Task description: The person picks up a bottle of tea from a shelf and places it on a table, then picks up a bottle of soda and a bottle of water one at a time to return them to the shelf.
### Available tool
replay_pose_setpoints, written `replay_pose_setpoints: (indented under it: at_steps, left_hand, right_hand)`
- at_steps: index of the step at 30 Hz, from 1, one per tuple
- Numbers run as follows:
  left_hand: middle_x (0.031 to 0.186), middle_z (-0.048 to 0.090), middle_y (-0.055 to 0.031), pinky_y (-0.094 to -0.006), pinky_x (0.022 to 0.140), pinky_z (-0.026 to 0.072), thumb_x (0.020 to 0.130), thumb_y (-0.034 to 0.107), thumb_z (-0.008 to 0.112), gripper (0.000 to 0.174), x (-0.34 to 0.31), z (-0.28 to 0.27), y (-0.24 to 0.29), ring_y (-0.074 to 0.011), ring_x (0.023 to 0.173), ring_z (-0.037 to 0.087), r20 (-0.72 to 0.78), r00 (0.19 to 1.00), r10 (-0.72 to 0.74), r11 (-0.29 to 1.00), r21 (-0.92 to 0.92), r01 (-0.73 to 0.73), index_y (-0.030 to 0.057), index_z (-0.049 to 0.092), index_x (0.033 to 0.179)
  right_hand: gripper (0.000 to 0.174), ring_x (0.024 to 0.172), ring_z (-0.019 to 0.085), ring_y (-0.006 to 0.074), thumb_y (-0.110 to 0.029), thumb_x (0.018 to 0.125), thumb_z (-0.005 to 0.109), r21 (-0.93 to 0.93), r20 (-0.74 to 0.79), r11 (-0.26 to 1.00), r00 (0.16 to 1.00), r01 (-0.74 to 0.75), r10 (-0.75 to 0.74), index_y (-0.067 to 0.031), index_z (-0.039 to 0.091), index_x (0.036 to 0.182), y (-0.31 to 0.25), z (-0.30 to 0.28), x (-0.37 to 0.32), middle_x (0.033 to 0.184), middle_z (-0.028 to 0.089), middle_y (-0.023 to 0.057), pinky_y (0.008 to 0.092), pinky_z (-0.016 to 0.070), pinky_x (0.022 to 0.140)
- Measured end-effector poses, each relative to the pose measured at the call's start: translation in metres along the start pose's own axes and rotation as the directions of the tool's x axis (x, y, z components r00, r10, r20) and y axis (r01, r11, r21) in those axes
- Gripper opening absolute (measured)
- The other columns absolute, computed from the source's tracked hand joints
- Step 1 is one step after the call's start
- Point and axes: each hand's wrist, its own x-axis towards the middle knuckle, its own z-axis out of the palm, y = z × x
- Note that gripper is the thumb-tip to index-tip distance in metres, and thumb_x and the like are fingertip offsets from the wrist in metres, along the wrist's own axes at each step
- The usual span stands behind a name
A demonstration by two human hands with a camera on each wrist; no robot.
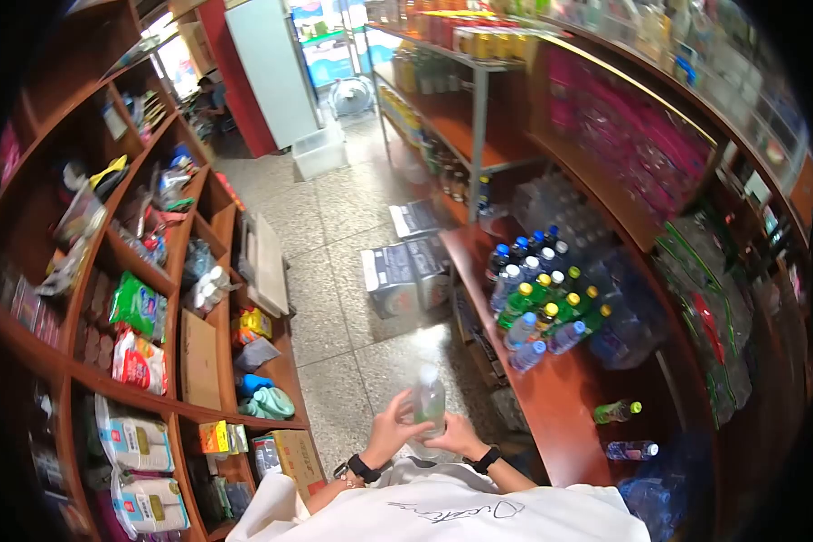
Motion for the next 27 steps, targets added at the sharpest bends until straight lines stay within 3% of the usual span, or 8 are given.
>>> replay_pose_setpoints:
  at_steps: [1, 4, 7, 13, 21, 23, 24, 27]
  left_hand:
    - [0.12, 0.067, -0.0189, -0.0339, 0.078, 0.0579, 0.072, 0.021, 0.086, 0.075, 0.001, -0.018, 0.01, -0.0245, 0.105, 0.068, -0.022, 1.0, 0.006, 1.0, -0.004, -0.006, 0.0042, 0.051, 0.135]
    - [0.119, 0.067, -0.0173, -0.0302, 0.077, 0.0571, 0.077, 0.015, 0.082, 0.061, -0.003, -0.058, 0.016, -0.0205, 0.103, 0.068, -0.148, 0.982, 0.117, 0.993, -0.007, -0.12, 0.0033, 0.057, 0.131]
    - [0.118, 0.068, -0.0152, -0.0305, 0.079, 0.0564, 0.077, 0.014, 0.082, 0.055, -0.008, -0.089, 0.014, -0.0184, 0.1, 0.068, -0.238, 0.953, 0.185, 0.983, 0.025, -0.185, 0.0025, 0.061, 0.126]
    - [0.112, 0.07, -0.0142, -0.0308, 0.08, 0.0552, 0.078, 0.012, 0.08, 0.045, -0.004, -0.13, 0.01, -0.0182, 0.095, 0.069, -0.26, 0.954, 0.15, 0.985, -0.043, -0.166, 0.0024, 0.067, 0.12]
    - [0.112, 0.07, -0.013, -0.0292, 0.077, 0.0556, 0.085, 0.012, 0.073, 0.035, 0.092, -0.165, 0.015, -0.0194, 0.09, 0.07, -0.225, 0.958, 0.177, 0.984, 0.036, -0.173, 0.0048, 0.067, 0.119]
    - [0.113, 0.069, -0.0131, -0.0295, 0.076, 0.0556, 0.087, 0.011, 0.071, 0.034, 0.131, -0.182, 0.024, -0.0201, 0.09, 0.07, -0.217, 0.955, 0.2, 0.979, 0.09, -0.185, 0.0048, 0.067, 0.12]
    - [0.113, 0.069, -0.0132, -0.0299, 0.076, 0.0555, 0.088, 0.011, 0.07, 0.033, 0.145, -0.191, 0.028, -0.0205, 0.09, 0.07, -0.216, 0.956, 0.197, 0.979, 0.1, -0.179, 0.0048, 0.066, 0.12]
    - [0.113, 0.069, -0.0132, -0.0311, 0.076, 0.0553, 0.09, 0.012, 0.067, 0.031, 0.197, -0.217, 0.038, -0.0214, 0.091, 0.07, -0.206, 0.952, 0.228, 0.97, 0.128, -0.205, 0.0045, 0.065, 0.12]
  right_hand:
    - [0.052, 0.082, 0.071, 0.0281, -0.033, 0.067, 0.084, -0.008, 0.015, 1.0, 1.0, 0.016, -0.015, -0.0045, 0.067, 0.107, -0.011, 0.012, 0.013, 0.091, 0.072, 0.0157, 0.0377, 0.0538, 0.076]
    - [0.041, 0.079, 0.064, 0.0099, -0.02, 0.069, 0.081, 0.374, 0.028, 0.927, 1.0, -0.018, 0.008, -0.0009, 0.068, 0.104, -0.052, 0.041, 0.035, 0.089, 0.072, 0.0065, 0.0293, 0.0516, 0.073]
    - [0.047, 0.089, 0.067, 0.0176, -0.018, 0.07, 0.081, 0.324, 0.027, 0.94, 0.993, 0.104, -0.119, -0.0022, 0.065, 0.112, -0.068, 0.065, 0.058, 0.099, 0.071, 0.0103, 0.0324, 0.052, 0.081]
    - [0.047, 0.092, 0.066, 0.0155, -0.017, 0.071, 0.081, 0.343, 0.022, 0.925, 0.983, 0.163, -0.182, -0.0022, 0.065, 0.113, -0.091, 0.08, 0.089, 0.101, 0.07, 0.0092, 0.0315, 0.0515, 0.084]
    - [0.038, 0.083, 0.067, 0.012, -0.018, 0.072, 0.082, 0.357, 0.0, 0.922, 0.987, 0.151, -0.162, -0.0027, 0.071, 0.105, -0.097, 0.057, 0.209, 0.093, 0.073, 0.007, 0.0304, 0.0537, 0.076]
    - [0.033, 0.082, 0.068, 0.0119, -0.018, 0.072, 0.082, 0.275, -0.071, 0.918, 0.958, 0.287, -0.278, -0.0038, 0.073, 0.1, -0.106, 0.05, 0.251, 0.092, 0.074, 0.0076, 0.0298, 0.0538, 0.075]
    - [0.032, 0.082, 0.068, 0.0126, -0.019, 0.071, 0.083, 0.267, 0.012, 0.938, 0.972, 0.222, -0.234, -0.0047, 0.073, 0.098, -0.108, 0.044, 0.271, 0.093, 0.074, 0.008, 0.0299, 0.0539, 0.075]
    - [0.04, 0.081, 0.069, 0.0144, -0.021, 0.069, 0.085, 0.249, -0.008, 0.927, 0.958, 0.279, -0.287, -0.0047, 0.071, 0.103, -0.118, 0.036, 0.331, 0.092, 0.074, 0.0079, 0.0299, 0.0542, 0.074]
